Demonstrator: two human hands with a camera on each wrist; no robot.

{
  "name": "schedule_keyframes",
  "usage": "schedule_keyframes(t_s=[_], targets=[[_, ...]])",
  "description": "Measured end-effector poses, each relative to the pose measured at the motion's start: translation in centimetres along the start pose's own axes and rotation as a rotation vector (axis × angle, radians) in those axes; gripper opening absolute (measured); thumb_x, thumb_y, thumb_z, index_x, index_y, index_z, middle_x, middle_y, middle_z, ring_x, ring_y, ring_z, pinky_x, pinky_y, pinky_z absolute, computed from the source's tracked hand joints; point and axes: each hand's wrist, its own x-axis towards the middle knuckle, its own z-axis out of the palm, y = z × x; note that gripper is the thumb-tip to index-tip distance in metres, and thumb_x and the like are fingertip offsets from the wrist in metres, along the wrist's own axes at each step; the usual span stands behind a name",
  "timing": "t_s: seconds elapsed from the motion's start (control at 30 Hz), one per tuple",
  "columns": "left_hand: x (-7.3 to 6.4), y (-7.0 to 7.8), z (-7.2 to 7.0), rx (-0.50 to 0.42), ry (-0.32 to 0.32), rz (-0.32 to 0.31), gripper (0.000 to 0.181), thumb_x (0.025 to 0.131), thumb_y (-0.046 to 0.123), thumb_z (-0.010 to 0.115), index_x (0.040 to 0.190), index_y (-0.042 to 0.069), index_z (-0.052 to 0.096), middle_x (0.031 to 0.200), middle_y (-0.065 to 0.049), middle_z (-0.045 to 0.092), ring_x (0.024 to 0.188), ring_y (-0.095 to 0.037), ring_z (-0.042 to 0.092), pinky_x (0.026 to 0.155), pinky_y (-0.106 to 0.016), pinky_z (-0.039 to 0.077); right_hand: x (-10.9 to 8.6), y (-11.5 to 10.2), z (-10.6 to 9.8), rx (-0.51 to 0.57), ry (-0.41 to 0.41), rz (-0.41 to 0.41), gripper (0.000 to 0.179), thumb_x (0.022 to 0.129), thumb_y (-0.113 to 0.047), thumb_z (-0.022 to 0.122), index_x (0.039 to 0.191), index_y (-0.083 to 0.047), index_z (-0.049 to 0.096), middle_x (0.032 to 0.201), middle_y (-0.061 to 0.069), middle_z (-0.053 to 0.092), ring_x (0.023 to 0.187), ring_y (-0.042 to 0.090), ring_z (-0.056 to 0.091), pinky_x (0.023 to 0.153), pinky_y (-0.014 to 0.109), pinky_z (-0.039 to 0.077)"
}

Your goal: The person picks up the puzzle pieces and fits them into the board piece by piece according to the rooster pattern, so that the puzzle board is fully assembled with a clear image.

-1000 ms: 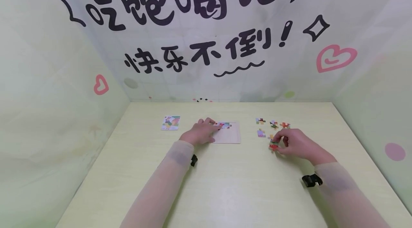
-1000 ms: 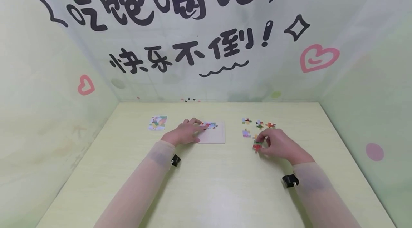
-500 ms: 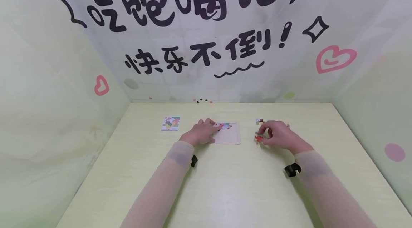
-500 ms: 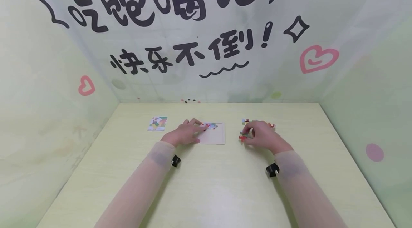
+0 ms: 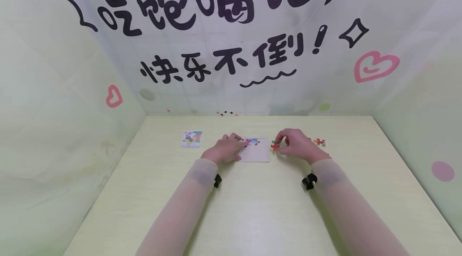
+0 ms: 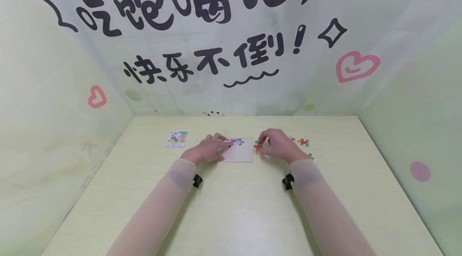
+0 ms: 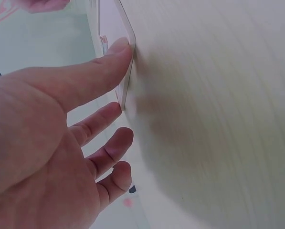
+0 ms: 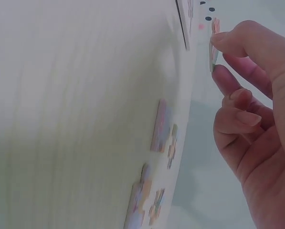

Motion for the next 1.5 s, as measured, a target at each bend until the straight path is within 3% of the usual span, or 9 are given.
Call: schedule_keyframes(t_s=[0.57,1.0,1.13,1.33,1.5], targets=[[0.2,0.3,0.0,0.004,-0.008,-0.017,0.064,0.099,0.032,0.07,0.157,0.032,0.045,0.163,-0.004,0.038,0.132,-0.03,0.043,0.11,-0.047,0.043,3.5,-1.1,1.6,0.021,-0.069,0.024,0.019,0.085,-0.015,0.083,0.102,-0.015,0.074,0.096,0.003,0.069,0.067,0.017,0.05,0.063,0.031,0.045],[0.1,0.4,0.0,0.017,-0.001,-0.005,0.065,0.099,0.031,0.071,0.157,0.033,0.044,0.163,-0.005,0.038,0.128,-0.03,0.044,0.106,-0.045,0.046,4.6,-1.0,2.8,-0.03,-0.058,0.034,0.017,0.085,-0.012,0.081,0.101,-0.014,0.075,0.098,0.002,0.07,0.074,0.018,0.053,0.07,0.032,0.049],[0.1,0.3,-0.1,0.006,0.002,-0.004,0.064,0.099,0.031,0.071,0.157,0.033,0.044,0.163,-0.005,0.038,0.128,-0.031,0.044,0.107,-0.048,0.044,4.8,-1.1,2.8,-0.044,-0.052,0.019,0.017,0.085,-0.01,0.079,0.102,-0.014,0.076,0.101,0.002,0.071,0.079,0.019,0.057,0.078,0.036,0.052],[0.2,0.1,0.0,-0.016,0.0,-0.009,0.065,0.098,0.031,0.071,0.157,0.032,0.044,0.163,-0.006,0.038,0.129,-0.031,0.043,0.108,-0.049,0.043,4.9,-1.2,2.8,-0.051,-0.058,-0.008,0.02,0.086,-0.007,0.077,0.105,-0.011,0.078,0.109,0.006,0.074,0.1,0.023,0.065,0.097,0.046,0.054],[0.2,0.0,0.0,-0.017,0.0,-0.013,0.065,0.098,0.031,0.071,0.157,0.033,0.044,0.163,-0.005,0.037,0.128,-0.03,0.043,0.107,-0.047,0.044,5.1,-1.2,2.9,-0.065,-0.069,-0.022,0.022,0.087,-0.007,0.076,0.109,-0.009,0.079,0.112,0.008,0.072,0.105,0.027,0.065,0.1,0.049,0.053]])
